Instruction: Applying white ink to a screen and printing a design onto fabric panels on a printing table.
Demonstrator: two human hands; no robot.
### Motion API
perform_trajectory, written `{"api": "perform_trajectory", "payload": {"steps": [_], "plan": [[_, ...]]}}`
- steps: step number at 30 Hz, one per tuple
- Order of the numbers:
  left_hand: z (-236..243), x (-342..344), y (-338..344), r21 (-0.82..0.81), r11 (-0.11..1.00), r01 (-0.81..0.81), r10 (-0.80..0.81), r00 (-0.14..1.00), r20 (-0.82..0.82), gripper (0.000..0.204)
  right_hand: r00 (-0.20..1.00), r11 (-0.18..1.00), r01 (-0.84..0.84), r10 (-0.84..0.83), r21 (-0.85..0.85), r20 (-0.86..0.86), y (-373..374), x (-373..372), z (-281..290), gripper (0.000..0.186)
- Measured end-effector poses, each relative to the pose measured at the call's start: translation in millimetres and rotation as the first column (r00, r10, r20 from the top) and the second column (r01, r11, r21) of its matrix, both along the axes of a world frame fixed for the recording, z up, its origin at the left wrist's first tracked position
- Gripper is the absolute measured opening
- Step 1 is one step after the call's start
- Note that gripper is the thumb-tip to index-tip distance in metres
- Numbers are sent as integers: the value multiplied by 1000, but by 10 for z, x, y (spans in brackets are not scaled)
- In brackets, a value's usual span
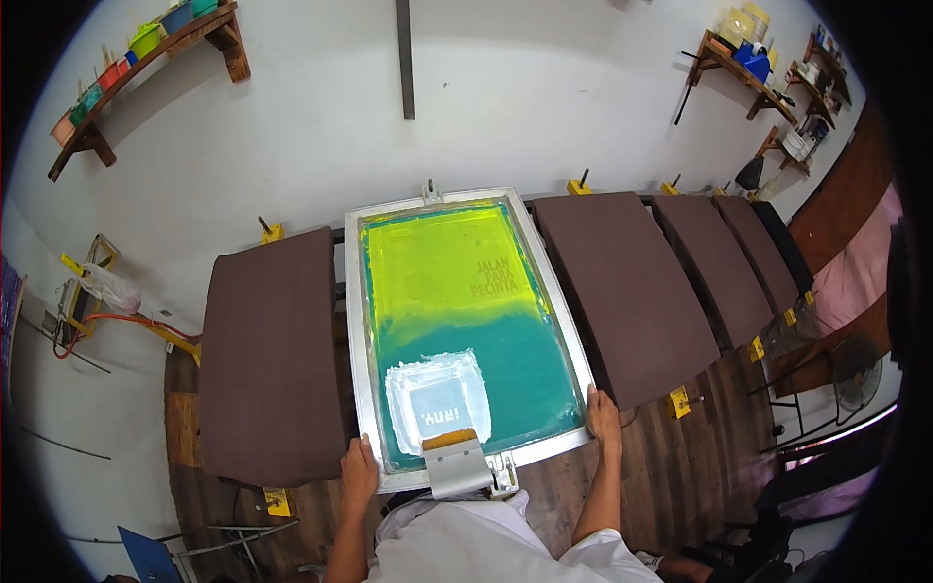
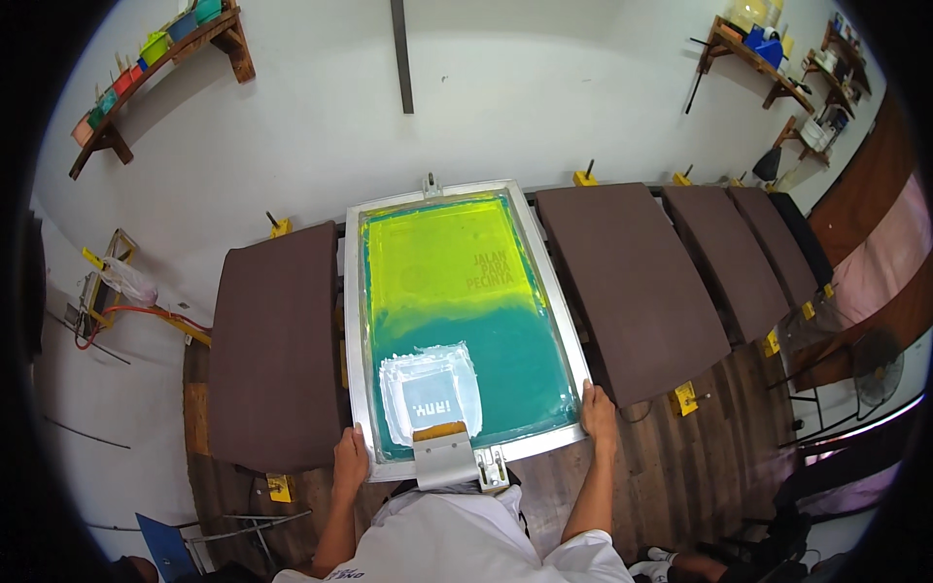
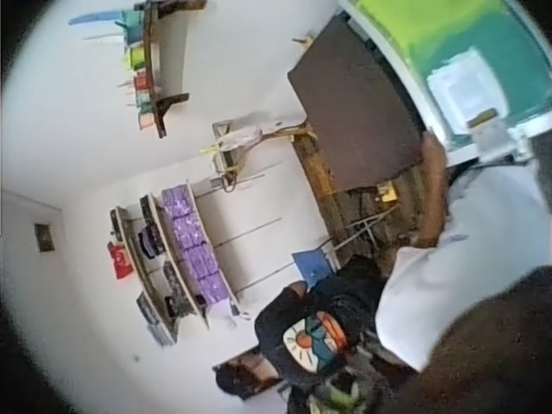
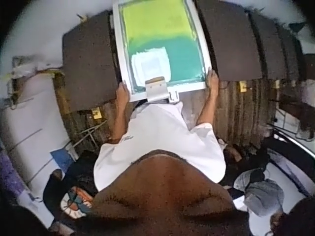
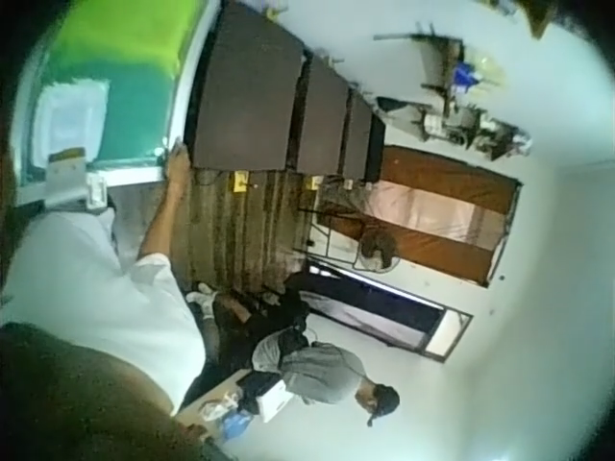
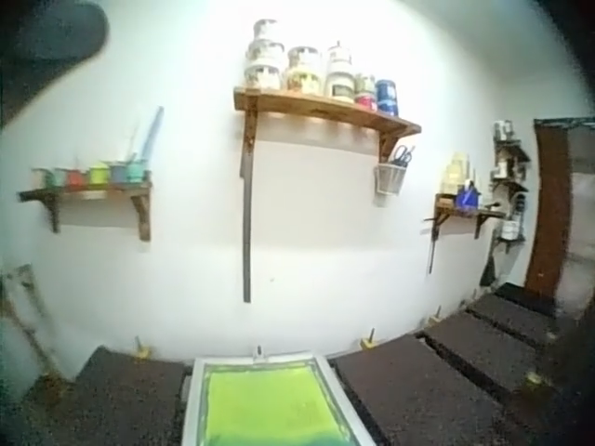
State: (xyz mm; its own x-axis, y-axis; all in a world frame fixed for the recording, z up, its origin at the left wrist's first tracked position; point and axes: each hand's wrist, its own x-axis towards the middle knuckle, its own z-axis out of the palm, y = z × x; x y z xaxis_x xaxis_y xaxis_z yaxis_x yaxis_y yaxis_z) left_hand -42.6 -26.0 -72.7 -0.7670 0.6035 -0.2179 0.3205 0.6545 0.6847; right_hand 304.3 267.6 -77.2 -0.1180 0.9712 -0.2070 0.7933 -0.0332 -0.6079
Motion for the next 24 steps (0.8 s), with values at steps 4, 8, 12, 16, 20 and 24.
{"api": "perform_trajectory", "payload": {"steps": [4, 8, 12, 16, 20, 24], "plan": [[98, 11, 59, -29, 999, 17, -16, 999, 29, 45, 996, 999, 39, -37, -30, 79, 35, -35, -32, 68], [131, 45, 67, -57, 998, -12, 16, 998, 66, 44, 990, 999, 30, -26, -22, 136, 59, -54, -47, 71], [151, 16, 94, -82, 997, 1, 5, 997, 74, 44, 992, 999, 2, 4, -50, 123, 100, -51, -12, 71], [163, -16, 98, -97, 995, 34, -29, 998, 60, 44, 994, 998, 1, 7, -65, 113, 126, -8, -41, 72], [231, -1, 96, -104, 994, 16, -9, 998, 67, 44, 994, 995, 15, -4, -99, 109, 128, -5, -27, 73], [258, -8, 87, -115, 993, 27, -21, 998, 58, 42, 995, 992, -3, 16, -122, 102, 153, 37, 20, 72]]}}
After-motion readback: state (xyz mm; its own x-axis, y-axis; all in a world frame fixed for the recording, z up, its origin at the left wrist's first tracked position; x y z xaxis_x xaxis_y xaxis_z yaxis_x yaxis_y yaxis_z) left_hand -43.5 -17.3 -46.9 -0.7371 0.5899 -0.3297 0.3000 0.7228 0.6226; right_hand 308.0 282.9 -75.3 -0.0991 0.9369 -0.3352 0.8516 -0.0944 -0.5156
